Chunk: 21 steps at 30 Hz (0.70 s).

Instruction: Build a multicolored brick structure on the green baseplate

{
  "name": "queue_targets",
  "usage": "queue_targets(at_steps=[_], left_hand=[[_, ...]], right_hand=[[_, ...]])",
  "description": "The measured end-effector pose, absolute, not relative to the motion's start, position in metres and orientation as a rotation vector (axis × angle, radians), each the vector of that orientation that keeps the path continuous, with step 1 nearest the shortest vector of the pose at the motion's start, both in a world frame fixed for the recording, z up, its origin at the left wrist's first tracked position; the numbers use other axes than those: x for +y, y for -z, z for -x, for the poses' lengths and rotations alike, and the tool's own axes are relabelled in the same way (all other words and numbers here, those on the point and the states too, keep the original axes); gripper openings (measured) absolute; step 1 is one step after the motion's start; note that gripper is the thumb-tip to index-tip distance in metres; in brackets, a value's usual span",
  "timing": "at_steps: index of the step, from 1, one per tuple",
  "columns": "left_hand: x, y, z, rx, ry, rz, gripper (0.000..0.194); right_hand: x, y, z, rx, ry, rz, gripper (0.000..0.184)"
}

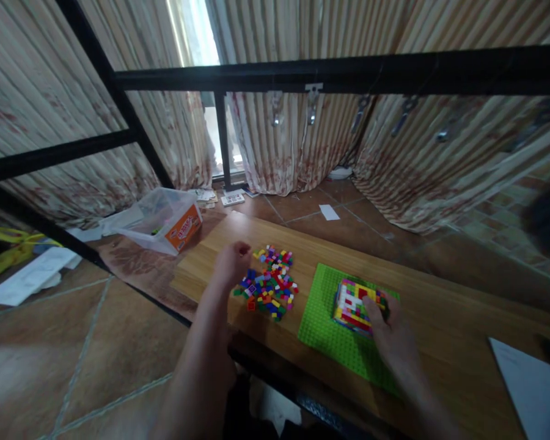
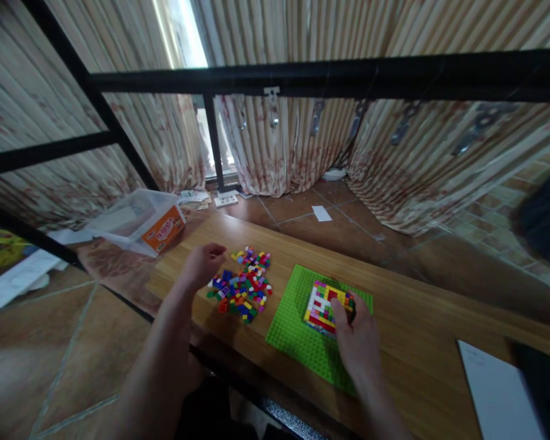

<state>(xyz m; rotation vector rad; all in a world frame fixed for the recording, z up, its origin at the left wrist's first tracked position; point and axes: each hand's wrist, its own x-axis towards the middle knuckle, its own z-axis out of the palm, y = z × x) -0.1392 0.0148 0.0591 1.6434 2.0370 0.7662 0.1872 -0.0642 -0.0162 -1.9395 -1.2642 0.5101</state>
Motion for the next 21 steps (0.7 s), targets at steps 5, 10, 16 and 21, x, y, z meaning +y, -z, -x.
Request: queue_targets(at_steps=[5,10,16,21], left_hand=[[-0.008,-0.067,0.194,2.248,-0.284,-1.668,0.011],[-0.004,-0.052,0.195,2.157,-0.161,-1.626,0.005],[0.006,-0.051,0.197,2.177,-0.181,-1.6,0.01],[0.004,-0.07,0.17,2.011,-0.822,-1.544,0.014]], right_hand=[[-0.062,0.014,-0.19,-1.253,-0.574,1.926,0.075],[-0.066,0.005,-0.188,-1.233,-0.566,1.858,0.068],[-0.064,-0.008,-0.192,-0.895,-0.613,1.623,0.057],[-0.058,-0.017,-0.203,-0.722,-0.499,1.489,0.045]])
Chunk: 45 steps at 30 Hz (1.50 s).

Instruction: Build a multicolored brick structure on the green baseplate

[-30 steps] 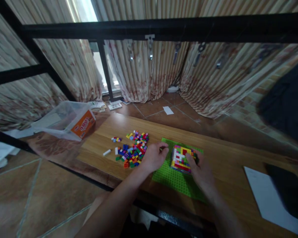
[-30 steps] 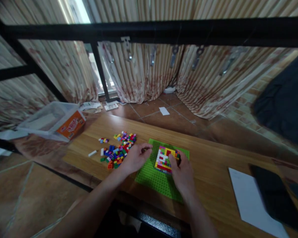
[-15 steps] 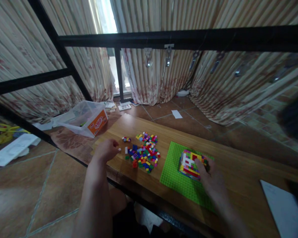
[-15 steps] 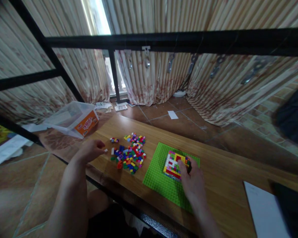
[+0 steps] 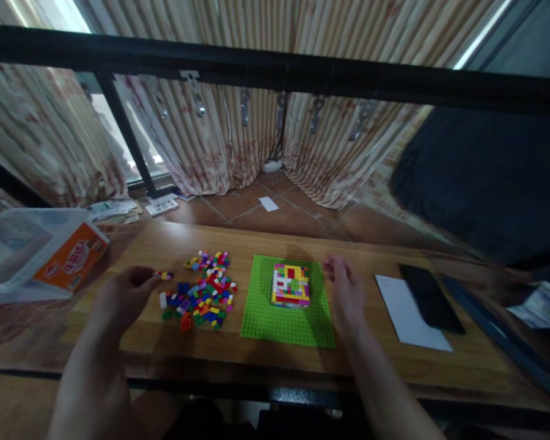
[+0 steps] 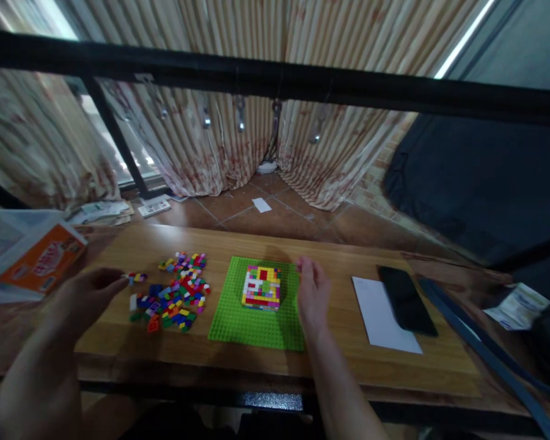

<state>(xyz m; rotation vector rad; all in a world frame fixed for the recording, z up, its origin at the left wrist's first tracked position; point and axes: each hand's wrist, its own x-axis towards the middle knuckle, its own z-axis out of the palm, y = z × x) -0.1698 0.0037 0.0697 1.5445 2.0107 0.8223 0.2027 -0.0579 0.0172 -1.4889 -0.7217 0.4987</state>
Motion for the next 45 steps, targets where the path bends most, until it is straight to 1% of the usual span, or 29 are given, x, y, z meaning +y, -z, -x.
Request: queue_targets(at_steps=[2,4,6,9,11,15,19,23,26,28,34,40,45], left_hand=[[0.002,-0.071,0.139,1.747,-1.033,-1.404,0.022],[-0.002,-0.067,0.1,1.435,-1.115,-1.295,0.03],[-0.011,-0.061,0.058,1.224,-1.179,-1.249,0.029],[-0.03,-0.049,0.009,1.021,-1.104,-1.184,0.022],[-0.04,-0.044,-0.009,0.963,-1.05,-1.151,0.018],[-0.047,-0.038,-0.018,0.929,-1.026,-1.135,0.017],[-0.047,-0.037,-0.018,0.903,-0.998,-1.184,0.016],[-0.044,-0.037,-0.018,0.922,-0.984,-1.233,0.019],[-0.037,-0.033,-0.014,1.034,-1.045,-1.292,0.02],[-0.03,-0.026,-0.011,1.124,-1.099,-1.314,0.021],[-0.022,-0.014,-0.012,1.185,-1.032,-1.339,0.022],[-0.026,-0.016,-0.016,1.18,-0.969,-1.395,0.019],[-0.027,-0.018,-0.015,1.183,-0.943,-1.388,0.018]], right_hand=[[-0.059,-0.023,-0.2,-0.744,-0.509,1.432,0.04],[-0.062,-0.028,-0.194,-0.794,-0.568,1.377,0.034],[-0.068,-0.032,-0.186,-0.889,-0.664,1.344,0.03],[-0.078,-0.038,-0.176,-1.076,-0.813,1.303,0.023],[-0.085,-0.041,-0.172,-1.195,-0.885,1.274,0.02],[-0.093,-0.046,-0.169,-1.331,-0.928,1.262,0.014],[-0.095,-0.047,-0.168,-1.351,-0.928,1.267,0.014],[-0.094,-0.043,-0.177,-1.247,-0.881,1.386,0.017],[-0.089,-0.037,-0.192,-1.04,-0.791,1.534,0.023],[-0.086,-0.033,-0.199,-0.997,-0.774,1.617,0.026],[-0.084,-0.031,-0.195,-1.105,-0.71,1.78,0.023],[-0.085,-0.033,-0.186,-1.174,-0.697,1.779,0.019],[-0.086,-0.036,-0.184,-1.216,-0.659,1.799,0.021]])
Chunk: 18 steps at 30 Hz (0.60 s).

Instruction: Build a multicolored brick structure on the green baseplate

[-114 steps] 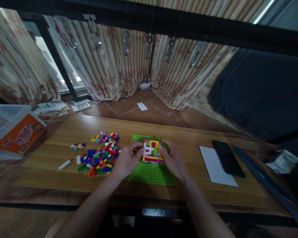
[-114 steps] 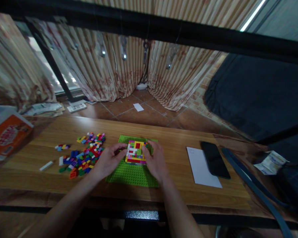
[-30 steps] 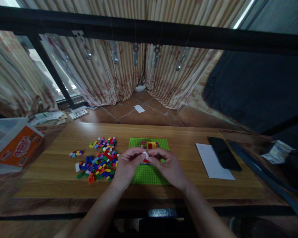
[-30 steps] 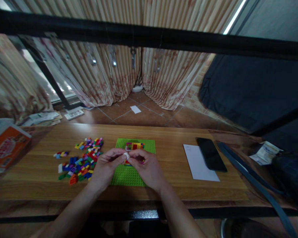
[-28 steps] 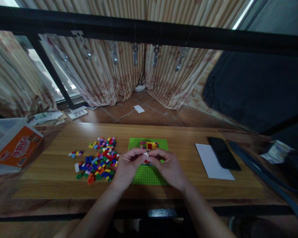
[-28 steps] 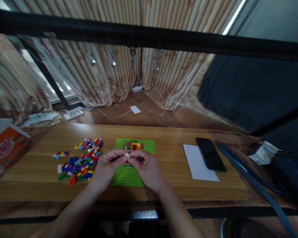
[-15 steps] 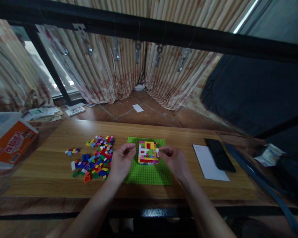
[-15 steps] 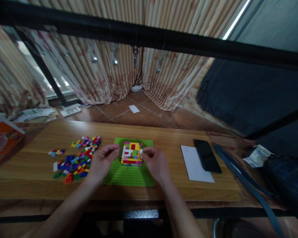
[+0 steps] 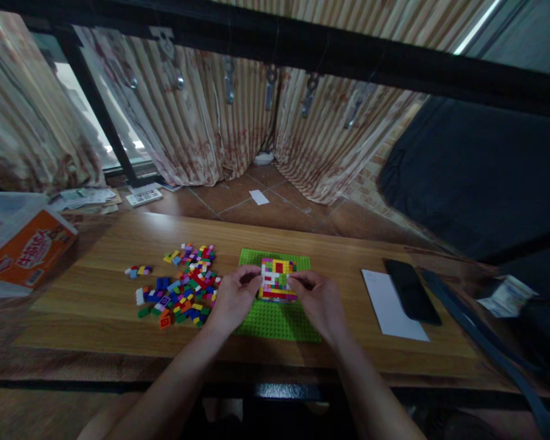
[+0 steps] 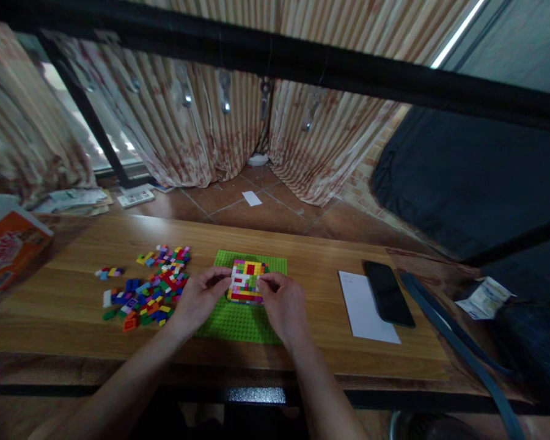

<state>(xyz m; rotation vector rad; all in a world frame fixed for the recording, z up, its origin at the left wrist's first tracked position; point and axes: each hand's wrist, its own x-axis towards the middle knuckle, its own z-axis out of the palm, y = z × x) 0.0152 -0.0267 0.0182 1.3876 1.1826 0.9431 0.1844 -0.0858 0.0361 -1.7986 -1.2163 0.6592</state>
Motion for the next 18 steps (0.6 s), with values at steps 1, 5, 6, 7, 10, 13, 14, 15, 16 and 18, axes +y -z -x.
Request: queue_targets(at_steps=[1,5,6,7,10,13,14,15,16,18], left_hand=[[-0.027,-0.018,-0.015,1.179,-0.941,-1.384,0.017],[-0.027,-0.016,-0.016,1.166,-0.957,-1.372,0.017],[-0.027,-0.016,-0.017,1.159,-0.958,-1.366,0.017],[-0.027,-0.015,-0.017,1.153,-0.957,-1.358,0.018],[-0.026,-0.014,-0.018,1.148,-0.953,-1.343,0.017],[-0.027,-0.015,-0.018,1.161,-0.962,-1.352,0.016],[-0.027,-0.016,-0.018,1.161,-0.963,-1.36,0.016],[-0.027,-0.017,-0.018,1.16,-0.962,-1.37,0.015],[-0.027,-0.017,-0.018,1.16,-0.961,-1.378,0.015],[-0.028,-0.018,-0.017,1.165,-0.955,-1.39,0.015]], right_hand=[[-0.086,-0.036,-0.184,-1.215,-0.655,1.8,0.022],[-0.085,-0.034,-0.185,-1.193,-0.657,1.777,0.021],[-0.085,-0.032,-0.185,-1.181,-0.656,1.774,0.021],[-0.084,-0.031,-0.185,-1.164,-0.657,1.772,0.02],[-0.082,-0.027,-0.186,-1.112,-0.683,1.761,0.02],[-0.081,-0.025,-0.186,-1.106,-0.688,1.762,0.02],[-0.08,-0.026,-0.187,-1.113,-0.683,1.765,0.019],[-0.08,-0.026,-0.187,-1.12,-0.678,1.768,0.019],[-0.08,-0.027,-0.187,-1.127,-0.674,1.77,0.019],[-0.079,-0.029,-0.188,-1.154,-0.666,1.78,0.017]])
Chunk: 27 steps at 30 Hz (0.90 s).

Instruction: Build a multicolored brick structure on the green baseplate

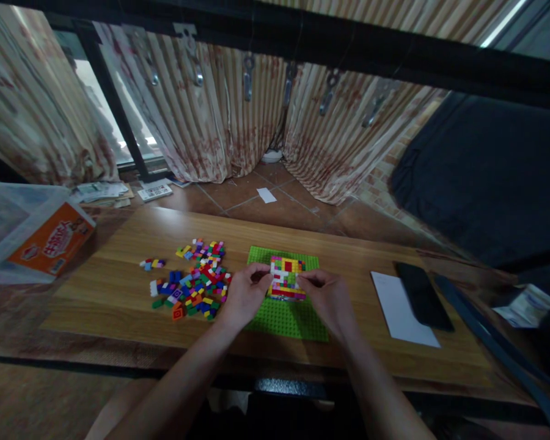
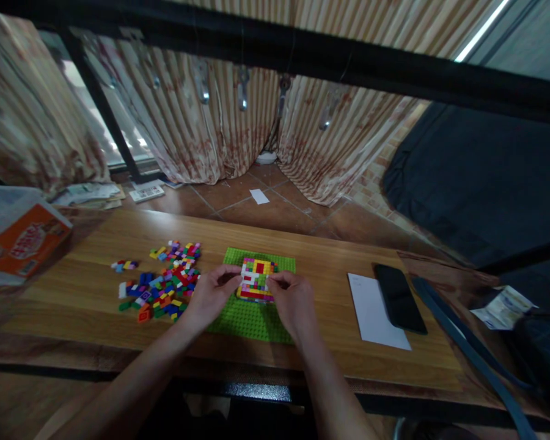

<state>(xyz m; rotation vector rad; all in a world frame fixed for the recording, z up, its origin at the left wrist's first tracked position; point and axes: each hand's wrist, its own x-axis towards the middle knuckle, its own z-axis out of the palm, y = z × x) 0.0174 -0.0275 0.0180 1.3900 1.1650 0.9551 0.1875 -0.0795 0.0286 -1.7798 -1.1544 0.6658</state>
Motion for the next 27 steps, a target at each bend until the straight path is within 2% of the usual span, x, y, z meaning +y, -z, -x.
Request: queue_targets(at_steps=[9,15,17,20,24,27], left_hand=[[-0.012,-0.013,-0.001,1.162,-1.016,-1.437,0.022],[0.033,-0.034,0.079,1.555,-1.219,-1.396,0.032],[0.041,-0.043,0.117,1.871,-1.148,-1.424,0.036],[0.04,-0.049,0.162,2.311,-0.859,-1.477,0.038],[0.029,-0.044,0.186,2.375,-0.478,-1.546,0.041],[0.025,-0.04,0.188,2.303,-0.394,-1.611,0.041]], right_hand=[[-0.078,-0.022,-0.193,-1.012,-0.765,1.593,0.024],[-0.078,-0.026,-0.205,-0.757,-0.656,1.549,0.028],[-0.078,-0.027,-0.207,-0.758,-0.649,1.575,0.028],[-0.078,-0.027,-0.206,-0.812,-0.616,1.632,0.027],[-0.076,-0.025,-0.2,-0.861,-0.61,1.662,0.029],[-0.074,-0.022,-0.194,-0.889,-0.637,1.664,0.031]])
